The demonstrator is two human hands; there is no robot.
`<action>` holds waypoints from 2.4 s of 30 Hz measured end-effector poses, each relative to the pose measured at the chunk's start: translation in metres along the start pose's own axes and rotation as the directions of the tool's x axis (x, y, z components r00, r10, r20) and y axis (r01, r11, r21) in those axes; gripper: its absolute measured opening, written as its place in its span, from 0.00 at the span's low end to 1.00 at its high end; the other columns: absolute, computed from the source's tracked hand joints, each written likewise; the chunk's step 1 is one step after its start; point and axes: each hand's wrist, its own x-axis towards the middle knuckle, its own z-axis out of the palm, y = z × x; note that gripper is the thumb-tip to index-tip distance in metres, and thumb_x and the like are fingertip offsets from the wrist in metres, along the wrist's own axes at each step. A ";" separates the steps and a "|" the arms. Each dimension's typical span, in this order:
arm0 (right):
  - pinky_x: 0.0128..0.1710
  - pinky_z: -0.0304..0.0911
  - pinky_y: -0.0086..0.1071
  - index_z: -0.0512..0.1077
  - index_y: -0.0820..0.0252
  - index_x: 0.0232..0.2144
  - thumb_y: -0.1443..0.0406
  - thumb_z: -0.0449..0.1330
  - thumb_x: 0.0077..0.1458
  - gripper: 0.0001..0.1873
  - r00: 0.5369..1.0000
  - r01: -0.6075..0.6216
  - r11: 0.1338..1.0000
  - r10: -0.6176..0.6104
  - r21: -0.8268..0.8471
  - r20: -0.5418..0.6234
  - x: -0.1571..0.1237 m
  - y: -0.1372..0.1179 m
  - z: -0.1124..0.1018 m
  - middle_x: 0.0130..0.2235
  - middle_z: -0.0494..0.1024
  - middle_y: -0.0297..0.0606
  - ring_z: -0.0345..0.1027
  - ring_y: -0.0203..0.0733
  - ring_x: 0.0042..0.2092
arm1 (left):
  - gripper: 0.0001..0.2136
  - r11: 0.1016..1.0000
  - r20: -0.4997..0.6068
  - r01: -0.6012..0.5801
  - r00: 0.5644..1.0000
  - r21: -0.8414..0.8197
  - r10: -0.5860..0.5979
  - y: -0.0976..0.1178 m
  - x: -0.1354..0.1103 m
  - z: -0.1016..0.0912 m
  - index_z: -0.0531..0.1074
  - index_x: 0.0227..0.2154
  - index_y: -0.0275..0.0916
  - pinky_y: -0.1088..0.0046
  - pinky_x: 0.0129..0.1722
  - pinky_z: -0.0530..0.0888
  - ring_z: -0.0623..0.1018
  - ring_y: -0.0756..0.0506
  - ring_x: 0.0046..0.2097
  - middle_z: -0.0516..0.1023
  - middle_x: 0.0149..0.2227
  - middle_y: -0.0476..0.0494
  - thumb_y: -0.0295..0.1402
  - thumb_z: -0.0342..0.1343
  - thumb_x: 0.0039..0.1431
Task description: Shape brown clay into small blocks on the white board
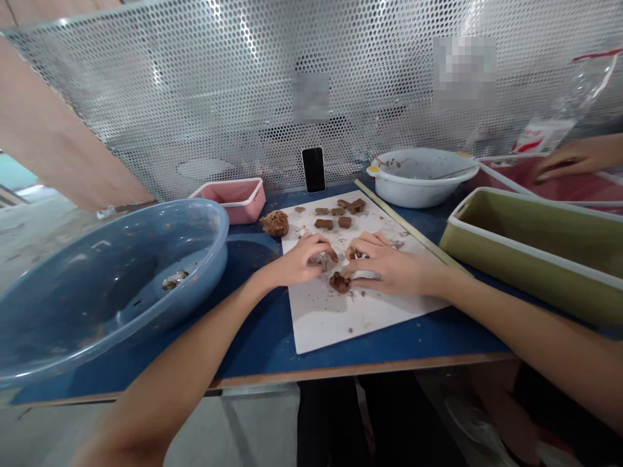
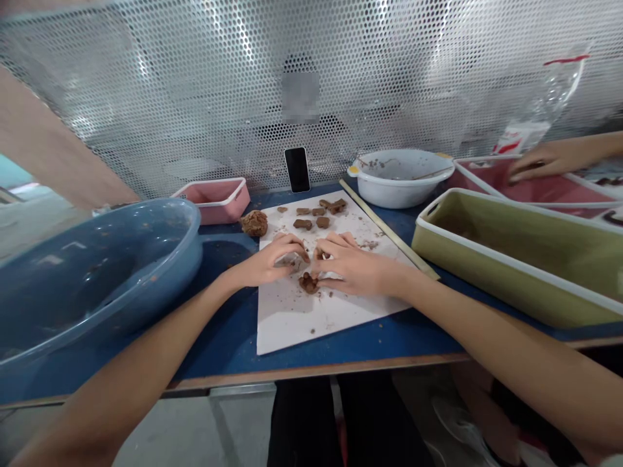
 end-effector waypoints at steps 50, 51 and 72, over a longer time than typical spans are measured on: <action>0.50 0.54 0.45 0.81 0.53 0.47 0.61 0.52 0.79 0.16 0.998 0.051 0.992 -0.048 -0.116 0.033 0.002 -0.006 0.002 0.49 0.72 0.45 0.57 0.52 0.51 | 0.15 0.999 0.044 -0.016 0.999 -0.033 0.018 0.000 0.000 0.002 0.77 0.50 0.43 0.51 0.66 0.67 0.73 0.36 0.59 0.76 0.52 0.41 0.27 0.57 0.61; 0.50 0.54 0.44 0.81 0.53 0.47 0.61 0.52 0.79 0.16 0.998 0.049 0.992 -0.045 -0.115 0.036 0.002 -0.007 0.002 0.49 0.72 0.45 0.58 0.52 0.51 | 0.15 0.999 0.046 -0.011 0.999 -0.032 0.013 0.000 0.000 0.001 0.77 0.50 0.43 0.51 0.66 0.67 0.73 0.36 0.59 0.76 0.52 0.40 0.27 0.57 0.61; 0.47 0.51 0.43 0.80 0.56 0.35 0.64 0.62 0.65 0.07 0.942 -0.335 0.933 0.336 0.132 0.012 0.004 -0.018 -0.001 0.37 0.72 0.37 0.66 0.44 0.40 | 0.20 0.997 0.157 -0.065 0.985 -0.030 0.068 0.009 -0.001 -0.007 0.76 0.52 0.44 0.52 0.68 0.65 0.71 0.35 0.60 0.74 0.56 0.39 0.44 0.70 0.61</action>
